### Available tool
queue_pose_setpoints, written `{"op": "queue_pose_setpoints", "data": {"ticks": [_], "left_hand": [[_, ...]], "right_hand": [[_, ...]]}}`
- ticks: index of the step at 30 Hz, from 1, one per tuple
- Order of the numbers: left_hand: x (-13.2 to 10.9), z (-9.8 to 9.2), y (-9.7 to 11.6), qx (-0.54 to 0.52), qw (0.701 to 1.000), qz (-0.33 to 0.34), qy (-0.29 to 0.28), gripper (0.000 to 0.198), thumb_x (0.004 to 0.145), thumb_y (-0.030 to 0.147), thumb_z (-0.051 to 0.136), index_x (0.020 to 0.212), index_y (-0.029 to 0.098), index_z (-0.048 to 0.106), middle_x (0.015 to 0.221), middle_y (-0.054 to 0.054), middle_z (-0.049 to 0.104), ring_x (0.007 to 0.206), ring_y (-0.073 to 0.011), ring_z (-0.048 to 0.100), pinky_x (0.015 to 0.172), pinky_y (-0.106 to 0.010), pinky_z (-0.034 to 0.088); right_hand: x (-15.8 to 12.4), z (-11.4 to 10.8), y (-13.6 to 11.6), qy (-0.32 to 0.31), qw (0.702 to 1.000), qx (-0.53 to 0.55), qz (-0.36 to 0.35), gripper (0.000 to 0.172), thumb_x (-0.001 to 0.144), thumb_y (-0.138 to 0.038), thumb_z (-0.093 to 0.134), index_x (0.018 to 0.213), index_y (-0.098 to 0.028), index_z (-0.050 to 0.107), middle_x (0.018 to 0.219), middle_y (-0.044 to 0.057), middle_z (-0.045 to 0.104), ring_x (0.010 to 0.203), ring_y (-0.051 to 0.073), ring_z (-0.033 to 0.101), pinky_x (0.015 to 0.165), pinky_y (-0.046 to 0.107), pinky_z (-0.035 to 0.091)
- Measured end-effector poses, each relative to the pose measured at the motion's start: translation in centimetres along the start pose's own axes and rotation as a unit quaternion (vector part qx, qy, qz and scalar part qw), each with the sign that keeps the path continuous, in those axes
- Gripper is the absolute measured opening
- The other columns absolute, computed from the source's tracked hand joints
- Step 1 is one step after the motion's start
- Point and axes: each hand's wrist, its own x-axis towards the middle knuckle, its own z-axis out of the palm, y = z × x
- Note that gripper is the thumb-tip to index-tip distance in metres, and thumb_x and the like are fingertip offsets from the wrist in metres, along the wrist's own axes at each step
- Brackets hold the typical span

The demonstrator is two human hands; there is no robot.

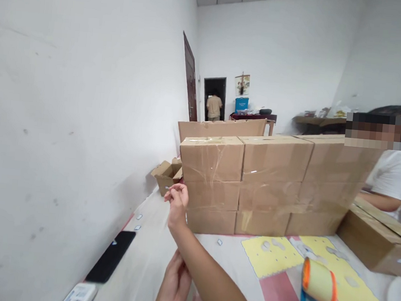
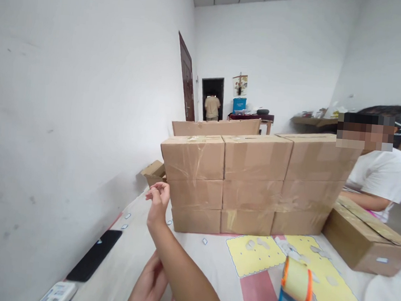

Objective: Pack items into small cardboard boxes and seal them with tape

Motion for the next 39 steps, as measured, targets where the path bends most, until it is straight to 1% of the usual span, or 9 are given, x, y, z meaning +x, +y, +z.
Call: {"op": "queue_pose_setpoints", "data": {"ticks": [4,6,8,11,15,21,30,34,39], "left_hand": [[1.5,-0.5,5.7,-0.146,0.985,0.087,0.009,0.01,0.083,0.006,0.068,0.083,0.015,0.064,0.07,0.001,0.061,0.055,-0.0084,0.058,0.05,-0.018,0.048],[2.0,-1.0,9.8,-0.194,0.97,0.147,-0.004,0.012,0.088,0.006,0.062,0.083,0.017,0.058,0.069,0.004,0.058,0.055,-0.0059,0.056,0.053,-0.016,0.048],[2.1,-1.2,13.4,-0.246,0.944,0.217,-0.025,0.012,0.092,0.01,0.058,0.086,0.019,0.054,0.069,0.007,0.057,0.055,-0.0041,0.055,0.055,-0.015,0.048],[1.9,-1.0,16.3,-0.289,0.919,0.261,-0.052,0.013,0.092,0.01,0.058,0.087,0.02,0.05,0.072,0.008,0.059,0.056,-0.0038,0.056,0.055,-0.016,0.047],[1.6,-0.4,16.6,-0.303,0.911,0.27,-0.075,0.017,0.089,0.008,0.06,0.088,0.02,0.048,0.075,0.008,0.062,0.057,-0.0043,0.057,0.055,-0.019,0.047],[1.3,-1.2,16.4,-0.297,0.909,0.278,-0.087,0.019,0.087,0.007,0.062,0.09,0.02,0.048,0.075,0.008,0.062,0.057,-0.0048,0.056,0.055,-0.02,0.046],[1.5,-1.4,16.7,-0.239,0.916,0.31,-0.082,0.022,0.087,0.012,0.067,0.087,0.021,0.047,0.073,0.01,0.062,0.057,-0.0028,0.055,0.058,-0.018,0.046],[2.0,-1.5,16.5,-0.144,0.925,0.347,-0.052,0.024,0.086,0.024,0.073,0.083,0.021,0.049,0.07,0.009,0.059,0.054,-0.0025,0.05,0.059,-0.015,0.045],[3.5,-3.0,16.0,0.061,0.91,0.406,0.061,0.032,0.074,0.039,0.081,0.085,0.023,0.055,0.073,0.008,0.058,0.055,-0.0048,0.047,0.061,-0.018,0.044]], "right_hand": [[-1.6,-2.4,-1.6,0.014,0.995,-0.092,-0.024,0.014,0.077,-0.033,0.064,0.08,-0.021,0.057,0.075,-0.002,0.058,0.07,0.013,0.055,0.068,0.027,0.043],[-3.9,-3.7,-1.2,0.046,0.991,-0.129,0.004,0.018,0.077,-0.038,0.063,0.079,-0.021,0.06,0.08,0.0,0.06,0.079,0.015,0.056,0.072,0.027,0.043],[-7.2,-4.3,0.4,0.035,0.987,-0.114,0.112,0.028,0.074,-0.047,0.064,0.084,-0.021,0.063,0.088,0.003,0.063,0.084,0.017,0.058,0.07,0.027,0.043],[-12.5,-3.4,3.1,-0.094,0.949,-0.041,0.296,0.042,0.076,-0.058,0.062,0.094,-0.021,0.064,0.085,0.004,0.065,0.079,0.018,0.059,0.061,0.026,0.041],[-15.4,-1.6,4.2,-0.074,0.96,-0.109,0.246,0.033,0.079,-0.051,0.064,0.088,-0.019,0.061,0.079,0.001,0.062,0.068,0.013,0.055,0.057,0.023,0.041],[-14.6,-2.1,3.3,-0.054,0.954,-0.175,0.239,0.026,0.074,-0.042,0.063,0.068,-0.022,0.049,0.049,-0.007,0.048,0.042,0.009,0.043,0.043,0.022,0.034],[-16.2,-2.0,3.6,-0.073,0.959,-0.156,0.225,0.028,0.08,-0.042,0.063,0.071,-0.023,0.045,0.052,-0.009,0.045,0.045,0.007,0.037,0.044,0.02,0.029],[-15.8,-2.3,3.7,-0.064,0.96,-0.145,0.231,0.033,0.082,-0.048,0.062,0.07,-0.024,0.043,0.049,-0.01,0.04,0.043,0.008,0.033,0.043,0.021,0.026],[-11.1,-4.4,2.7,-0.024,0.974,-0.159,0.157,0.035,0.085,-0.053,0.054,0.07,-0.025,0.04,0.053,-0.009,0.042,0.045,0.01,0.04,0.048,0.023,0.034]]}}
